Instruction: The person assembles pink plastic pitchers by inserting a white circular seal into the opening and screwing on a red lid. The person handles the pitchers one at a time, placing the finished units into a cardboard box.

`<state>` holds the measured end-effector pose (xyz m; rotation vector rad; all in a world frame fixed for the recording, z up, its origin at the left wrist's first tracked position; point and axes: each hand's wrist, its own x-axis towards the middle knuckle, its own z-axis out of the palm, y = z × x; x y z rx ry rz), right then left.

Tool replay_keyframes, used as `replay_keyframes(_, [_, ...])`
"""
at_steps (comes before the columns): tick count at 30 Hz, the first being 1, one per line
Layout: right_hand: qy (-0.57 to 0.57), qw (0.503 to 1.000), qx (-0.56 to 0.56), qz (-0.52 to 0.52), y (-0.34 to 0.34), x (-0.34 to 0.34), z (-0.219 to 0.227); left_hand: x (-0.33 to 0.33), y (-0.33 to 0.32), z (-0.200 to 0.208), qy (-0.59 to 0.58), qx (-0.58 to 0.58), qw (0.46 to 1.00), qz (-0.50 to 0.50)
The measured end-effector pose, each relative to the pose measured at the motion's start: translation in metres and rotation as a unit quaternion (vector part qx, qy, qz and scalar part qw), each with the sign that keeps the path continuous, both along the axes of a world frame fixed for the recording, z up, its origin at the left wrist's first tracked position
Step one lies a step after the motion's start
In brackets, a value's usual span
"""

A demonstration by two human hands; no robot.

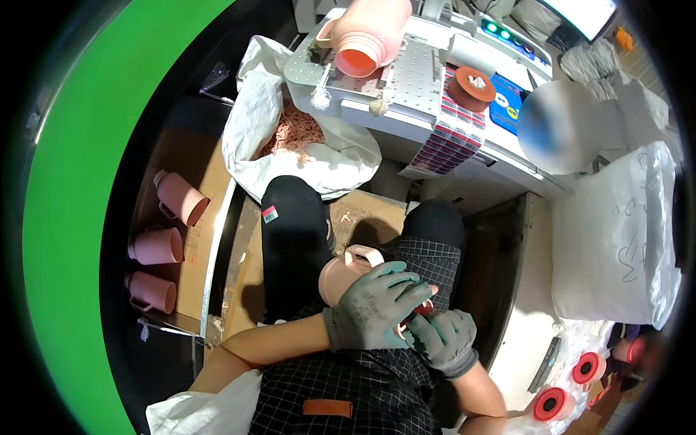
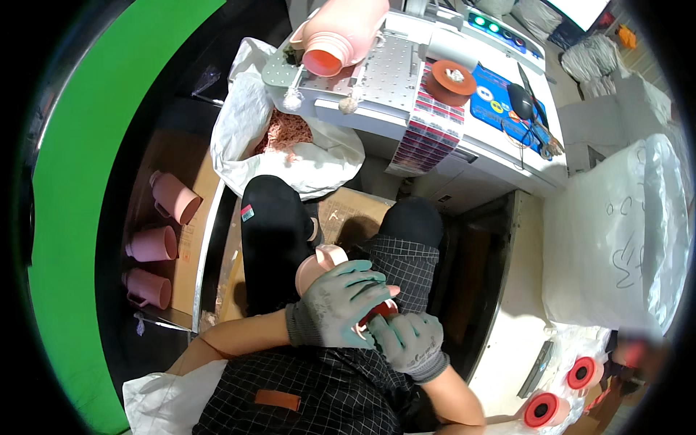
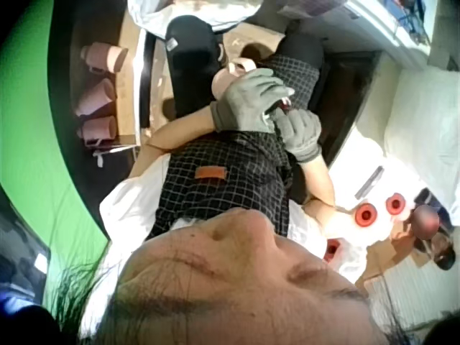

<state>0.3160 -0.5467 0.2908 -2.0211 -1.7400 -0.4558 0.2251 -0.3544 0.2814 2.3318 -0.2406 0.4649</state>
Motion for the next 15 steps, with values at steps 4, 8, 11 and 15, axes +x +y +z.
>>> replay_keyframes(4, [0.033,0.998,0.050,-0.006,0.007,-0.018,-0.009,-0.010,0.015,0.006,-0.029,-0.024,0.999,0.001])
replay_keyframes(8, [0.171,0.967,0.081,-0.168,-0.042,-0.009,-0.009,-0.021,0.044,0.015,0.041,-0.045,0.997,0.048])
replay_keyframes(11, [0.180,0.883,0.190,-0.391,-0.075,0.018,-0.020,-0.034,0.062,0.015,0.012,-0.093,0.995,0.038])
replay_keyframes(15, [0.298,0.905,0.194,-0.235,0.078,0.040,-0.015,-0.032,0.043,0.000,0.009,-0.064,0.994,-0.084])
